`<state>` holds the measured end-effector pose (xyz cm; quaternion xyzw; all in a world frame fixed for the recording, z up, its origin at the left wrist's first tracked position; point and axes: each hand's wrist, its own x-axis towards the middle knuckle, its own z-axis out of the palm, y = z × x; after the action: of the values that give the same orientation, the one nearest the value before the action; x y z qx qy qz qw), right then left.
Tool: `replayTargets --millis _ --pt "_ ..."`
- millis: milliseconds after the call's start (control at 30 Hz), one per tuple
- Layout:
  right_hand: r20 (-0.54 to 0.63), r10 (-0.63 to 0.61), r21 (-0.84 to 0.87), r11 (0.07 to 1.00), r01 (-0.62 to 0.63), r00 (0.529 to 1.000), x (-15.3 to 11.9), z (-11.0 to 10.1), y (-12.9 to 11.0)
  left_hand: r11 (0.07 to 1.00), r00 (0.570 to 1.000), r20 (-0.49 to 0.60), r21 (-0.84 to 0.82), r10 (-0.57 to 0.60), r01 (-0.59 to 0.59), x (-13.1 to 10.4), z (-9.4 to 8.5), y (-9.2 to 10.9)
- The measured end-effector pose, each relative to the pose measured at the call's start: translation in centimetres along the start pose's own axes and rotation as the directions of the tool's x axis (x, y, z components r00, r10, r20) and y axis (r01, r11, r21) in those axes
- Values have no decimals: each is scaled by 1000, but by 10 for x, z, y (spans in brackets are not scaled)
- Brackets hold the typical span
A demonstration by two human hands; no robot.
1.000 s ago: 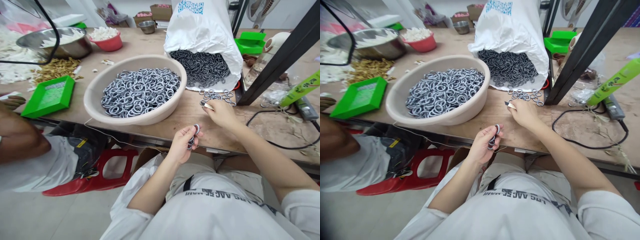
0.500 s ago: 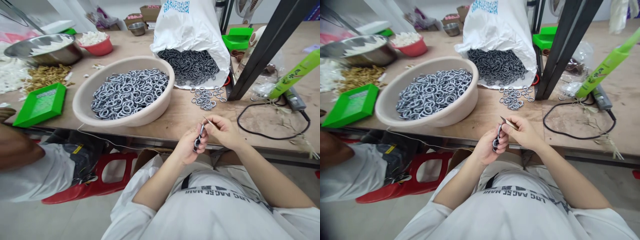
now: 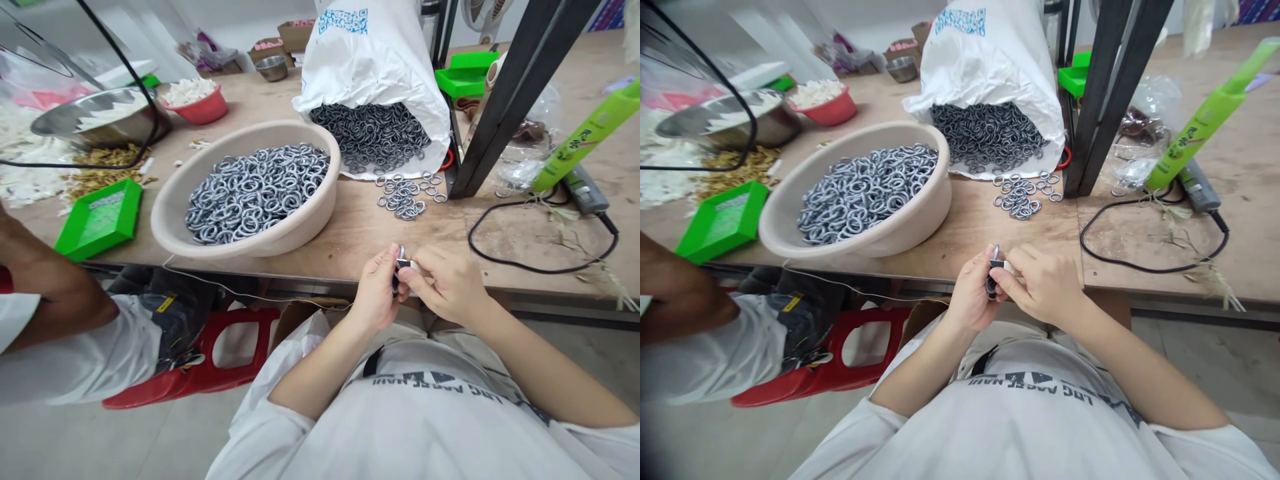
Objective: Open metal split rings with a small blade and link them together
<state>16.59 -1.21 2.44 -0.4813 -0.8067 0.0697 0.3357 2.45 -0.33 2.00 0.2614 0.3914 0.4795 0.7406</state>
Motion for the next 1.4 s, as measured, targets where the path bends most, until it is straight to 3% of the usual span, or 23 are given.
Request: replayTargets --millis 233,333,400,467,667,800,900,1000,1067,1133,1200,1267,1400 --pt "41 9 3 1000 -9 999 1 -1 -1 1000 1000 5 13 26 -26 -1 -1 -2" --pt "44 187 19 982 -188 981 9 0 20 998 993 115 56 29 -36 -6 -4 -3" --pt "20 331 -19 943 -331 943 20 2 40 997 980 197 75 5 -20 -8 -7 -3" --pt "35 379 -92 923 -375 925 36 6 59 998 979 204 67 -5 -9 -8 -13 -2" --pt "81 329 -383 882 -276 941 86 32 79 996 993 119 86 -6 -5 4 -35 7" --pt "171 275 -445 878 -175 946 103 45 82 998 999 47 59 -12 9 9 -49 15" --pt "130 247 -301 933 -199 960 105 43 81 1000 1000 13 -20 1 -1 14 -55 20" --pt "96 294 162 938 -307 951 92 35 65 997 997 -5 -15 76 -76 21 -54 20" --pt "134 347 519 773 -364 928 76 32 46 988 990 -3 64 144 -144 25 -49 15" --pt "166 401 709 587 -392 901 57 33 24 971 981 19 142 191 -192 27 -43 8" --pt "159 470 779 480 -403 868 40 37 7 959 976 43 183 213 -217 27 -36 0" --pt "132 512 794 458 -399 849 28 40 -2 955 974 44 194 222 -226 25 -31 -6" --pt "51 437 728 599 -333 898 19 37 -1 966 982 41 174 187 -191 16 -22 -9"
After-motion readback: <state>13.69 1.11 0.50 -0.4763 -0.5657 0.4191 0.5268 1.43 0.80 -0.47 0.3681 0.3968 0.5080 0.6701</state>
